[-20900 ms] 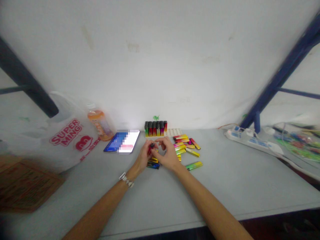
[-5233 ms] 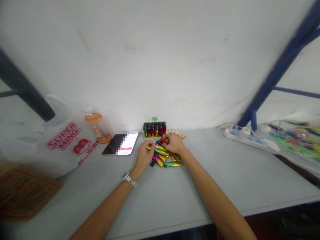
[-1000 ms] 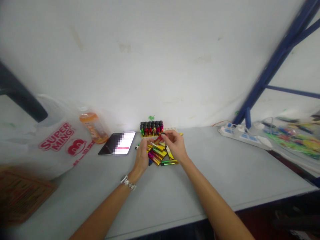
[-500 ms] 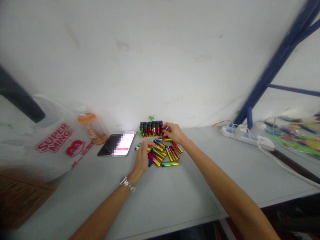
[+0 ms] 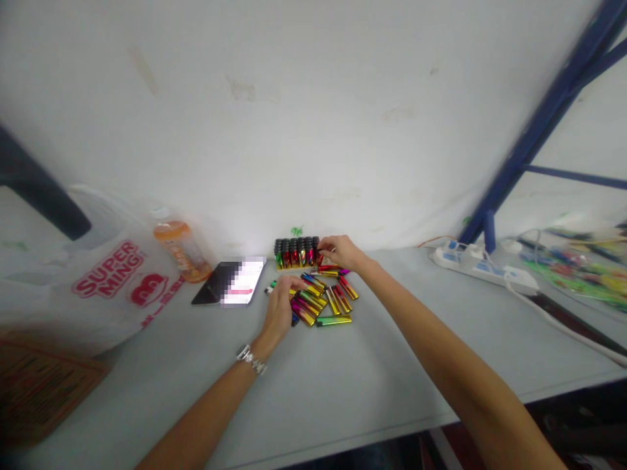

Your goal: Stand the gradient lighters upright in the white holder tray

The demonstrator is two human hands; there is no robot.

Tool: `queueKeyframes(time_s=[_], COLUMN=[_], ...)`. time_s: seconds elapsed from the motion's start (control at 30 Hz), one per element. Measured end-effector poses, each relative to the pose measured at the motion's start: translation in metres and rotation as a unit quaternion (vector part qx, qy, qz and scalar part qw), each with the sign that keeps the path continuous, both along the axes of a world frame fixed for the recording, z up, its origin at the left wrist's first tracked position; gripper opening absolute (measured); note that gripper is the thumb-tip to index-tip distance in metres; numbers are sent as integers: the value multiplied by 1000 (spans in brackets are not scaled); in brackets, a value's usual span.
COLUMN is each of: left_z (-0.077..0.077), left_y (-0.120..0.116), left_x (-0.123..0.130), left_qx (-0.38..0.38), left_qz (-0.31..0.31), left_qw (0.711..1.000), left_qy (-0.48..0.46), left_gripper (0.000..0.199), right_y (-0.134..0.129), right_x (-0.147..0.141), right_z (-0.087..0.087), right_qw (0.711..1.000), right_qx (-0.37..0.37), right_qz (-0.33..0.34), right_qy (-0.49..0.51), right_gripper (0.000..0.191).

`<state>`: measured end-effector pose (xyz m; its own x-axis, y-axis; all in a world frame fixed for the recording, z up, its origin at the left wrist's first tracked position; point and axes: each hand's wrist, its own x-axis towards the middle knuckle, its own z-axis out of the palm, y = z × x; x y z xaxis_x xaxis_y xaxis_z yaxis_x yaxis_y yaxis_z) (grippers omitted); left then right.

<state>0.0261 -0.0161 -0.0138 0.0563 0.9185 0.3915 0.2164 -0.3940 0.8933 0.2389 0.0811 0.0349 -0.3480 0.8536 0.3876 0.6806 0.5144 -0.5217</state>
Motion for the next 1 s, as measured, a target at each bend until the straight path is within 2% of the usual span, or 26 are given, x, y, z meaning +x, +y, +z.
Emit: queueKeyframes(time_s=[0.13, 0.37, 0.5, 0.6, 0.7, 0.87, 1.0], left_z=[1, 0, -1, 0, -1, -3, -3], left_y=[0, -1, 0, 1, 0, 1, 2], left_x=[0, -1, -1, 0, 0, -1, -1], left_qx=[0, 11, 7, 12, 16, 23, 23], left_qz=[3, 2, -1, 0, -1, -3, 0], left_qw=[1000, 1000, 1000, 1000, 1000, 1000, 1000], left_qy=[4, 6, 3, 4, 7, 8, 11], left_gripper=[50, 52, 53, 52, 51, 50, 50], right_y=[-3, -29, -37, -40, -39, -33, -25], right_x=[-2, -13, -13, -9, -4, -2, -5], right_z=[-5, -41, -49, -44, -32, -13, -8], right_qw=[998, 979, 979, 982, 980, 964, 946], right_qx=[34, 136, 129, 112, 82, 3, -48], right_qz=[-28, -80, -87, -98, -122, -130, -115], right_qy=[-55, -131, -135, -120, -136, -231, -299], right_gripper=[24, 51, 62, 60, 46, 27, 24])
